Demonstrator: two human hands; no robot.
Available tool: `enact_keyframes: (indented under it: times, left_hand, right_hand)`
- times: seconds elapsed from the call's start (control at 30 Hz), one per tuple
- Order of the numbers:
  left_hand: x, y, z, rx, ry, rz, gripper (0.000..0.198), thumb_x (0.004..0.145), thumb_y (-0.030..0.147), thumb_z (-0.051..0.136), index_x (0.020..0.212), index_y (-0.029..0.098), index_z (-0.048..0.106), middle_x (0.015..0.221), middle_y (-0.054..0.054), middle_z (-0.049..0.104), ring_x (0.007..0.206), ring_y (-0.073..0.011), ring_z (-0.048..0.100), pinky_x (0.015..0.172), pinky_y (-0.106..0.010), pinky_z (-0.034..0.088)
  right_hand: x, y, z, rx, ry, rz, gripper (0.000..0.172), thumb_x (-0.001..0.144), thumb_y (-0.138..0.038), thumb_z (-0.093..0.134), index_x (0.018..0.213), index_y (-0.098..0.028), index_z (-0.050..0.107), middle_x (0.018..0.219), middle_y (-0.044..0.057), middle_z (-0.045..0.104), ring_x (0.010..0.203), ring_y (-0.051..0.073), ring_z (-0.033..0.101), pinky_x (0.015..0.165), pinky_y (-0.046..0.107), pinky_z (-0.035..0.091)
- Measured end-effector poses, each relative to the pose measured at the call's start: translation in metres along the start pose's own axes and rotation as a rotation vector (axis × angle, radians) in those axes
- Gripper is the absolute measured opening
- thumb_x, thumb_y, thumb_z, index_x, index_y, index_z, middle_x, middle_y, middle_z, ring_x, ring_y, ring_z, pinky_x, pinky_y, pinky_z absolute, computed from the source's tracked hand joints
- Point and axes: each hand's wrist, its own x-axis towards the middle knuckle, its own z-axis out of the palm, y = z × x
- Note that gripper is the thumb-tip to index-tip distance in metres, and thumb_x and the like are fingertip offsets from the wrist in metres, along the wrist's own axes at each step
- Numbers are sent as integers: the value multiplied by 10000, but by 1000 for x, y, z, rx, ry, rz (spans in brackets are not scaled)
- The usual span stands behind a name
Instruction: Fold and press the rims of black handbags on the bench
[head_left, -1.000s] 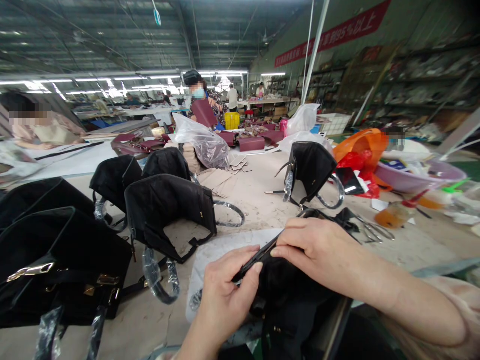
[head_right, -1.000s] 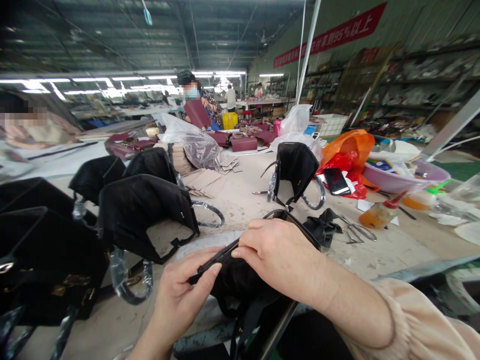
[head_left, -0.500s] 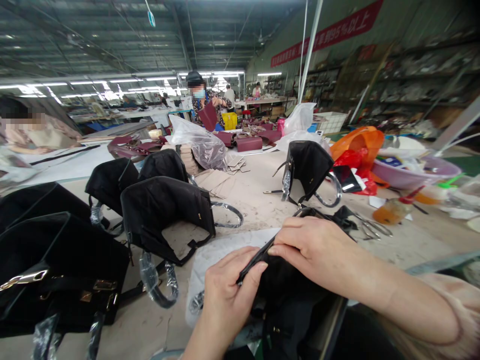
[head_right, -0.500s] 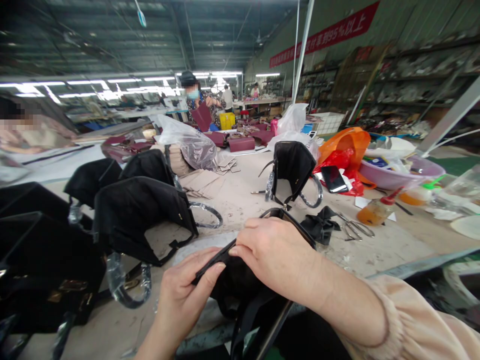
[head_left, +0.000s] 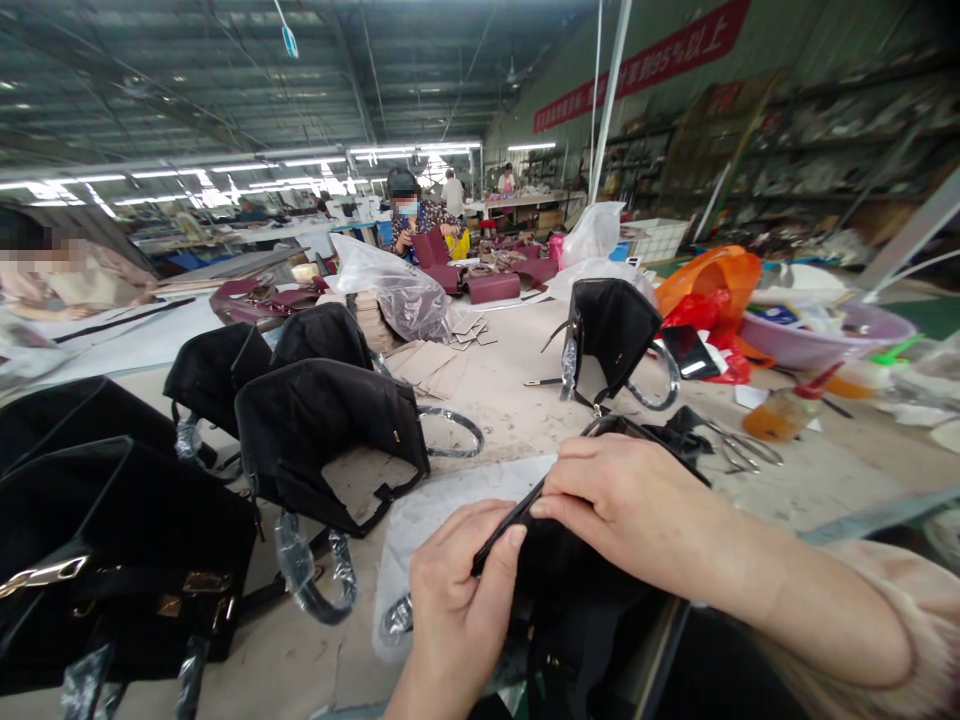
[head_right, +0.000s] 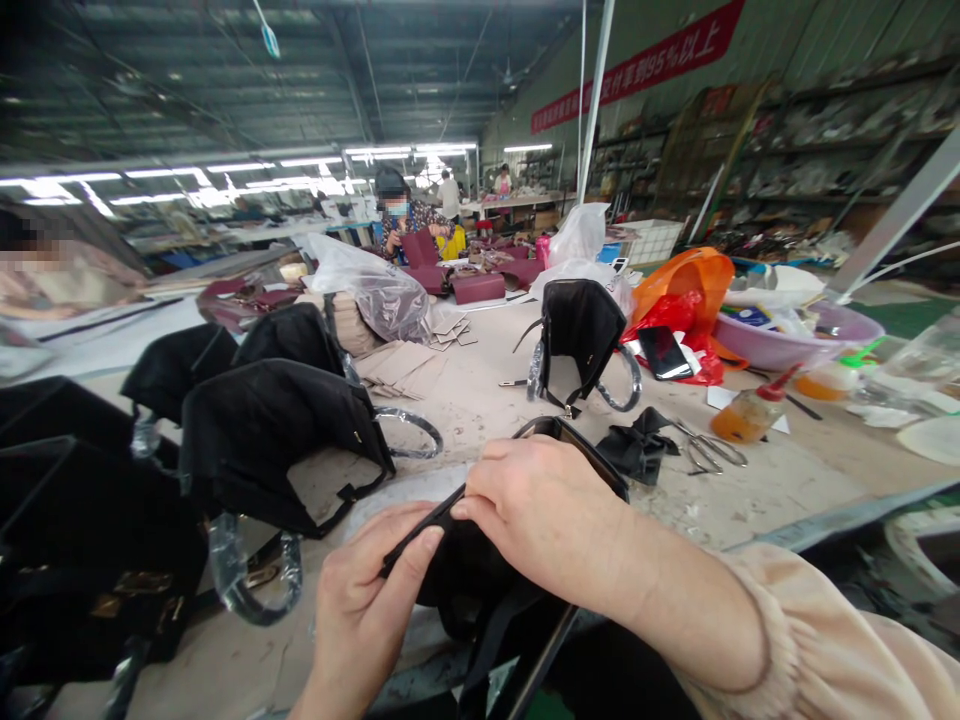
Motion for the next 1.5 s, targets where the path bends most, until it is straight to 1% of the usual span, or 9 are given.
enact_keyframes:
  times: [0.2, 0.3, 0.37, 0.53, 0.7, 0.83, 1.03, 1.3, 1.5]
  left_hand:
    - [-3, 1, 4, -7, 48, -44, 146, 867, 215, 587, 905, 203, 728, 919, -43, 713, 848, -174, 654, 766, -259, 511]
    - [-4, 2, 5, -10, 58, -49, 146, 864, 219, 591, 910, 202, 728, 919, -43, 710, 845, -175, 648, 758, -259, 507]
    - [-4, 2, 5, -7, 66, -58, 145, 862, 228, 591, 905, 199, 727, 924, -44, 709, 836, -176, 647, 751, -262, 507]
    - [-2, 2, 4, 30, 113, -91, 128, 846, 252, 607, 812, 194, 715, 872, -34, 709, 820, -190, 652, 737, -271, 510]
    - [-1, 2, 5, 30, 95, -99, 128, 846, 260, 604, 822, 204, 717, 880, -31, 712, 828, -187, 652, 734, -268, 509]
    - [-1, 2, 5, 39, 99, -100, 135, 842, 264, 603, 812, 198, 717, 880, -41, 716, 832, -199, 655, 721, -275, 516]
    - [-1, 3, 5, 30, 86, -97, 128, 833, 266, 614, 814, 204, 724, 874, -36, 717, 815, -192, 659, 712, -266, 515]
    - [-2, 3, 6, 45, 85, -74, 135, 840, 260, 601, 809, 203, 719, 867, -36, 717, 808, -191, 656, 702, -269, 513]
    - [-2, 2, 5, 26, 77, -73, 116, 833, 250, 611, 815, 208, 718, 870, -30, 716, 808, -183, 656, 708, -258, 508]
  right_hand:
    - [0, -4, -2, -10, -29, 11, 275, 932, -317, 491, 749, -206, 664, 764, 13, 625, 733, 136, 577, 685, 264, 377]
    - [0, -4, -5, -1, -29, -10, 273, 924, -337, 515, 727, -212, 657, 745, -2, 627, 718, 131, 571, 678, 267, 371]
    - [-1, -2, -7, -10, -14, -23, 266, 918, -341, 529, 720, -212, 652, 735, -8, 626, 708, 130, 564, 681, 274, 368]
    - [-8, 13, -11, -49, 29, -19, 200, 892, -304, 572, 739, -206, 656, 771, -3, 638, 731, 139, 574, 724, 300, 356]
    - [-9, 21, -12, -30, 28, -8, 221, 908, -319, 550, 745, -218, 659, 761, -10, 635, 727, 137, 577, 718, 300, 357]
    - [-7, 21, -12, -43, 32, 27, 246, 909, -348, 549, 746, -212, 674, 759, 4, 639, 720, 139, 584, 721, 298, 369]
    - [-3, 21, -13, -49, 34, 62, 244, 893, -366, 572, 729, -224, 684, 737, -1, 643, 709, 143, 592, 713, 289, 385]
    - [-5, 22, -11, -43, 51, 59, 241, 888, -360, 576, 732, -229, 703, 747, 7, 663, 724, 143, 607, 724, 282, 392]
    - [-3, 21, -12, -57, 33, 88, 236, 882, -371, 582, 731, -237, 704, 747, 5, 666, 713, 148, 605, 689, 274, 397]
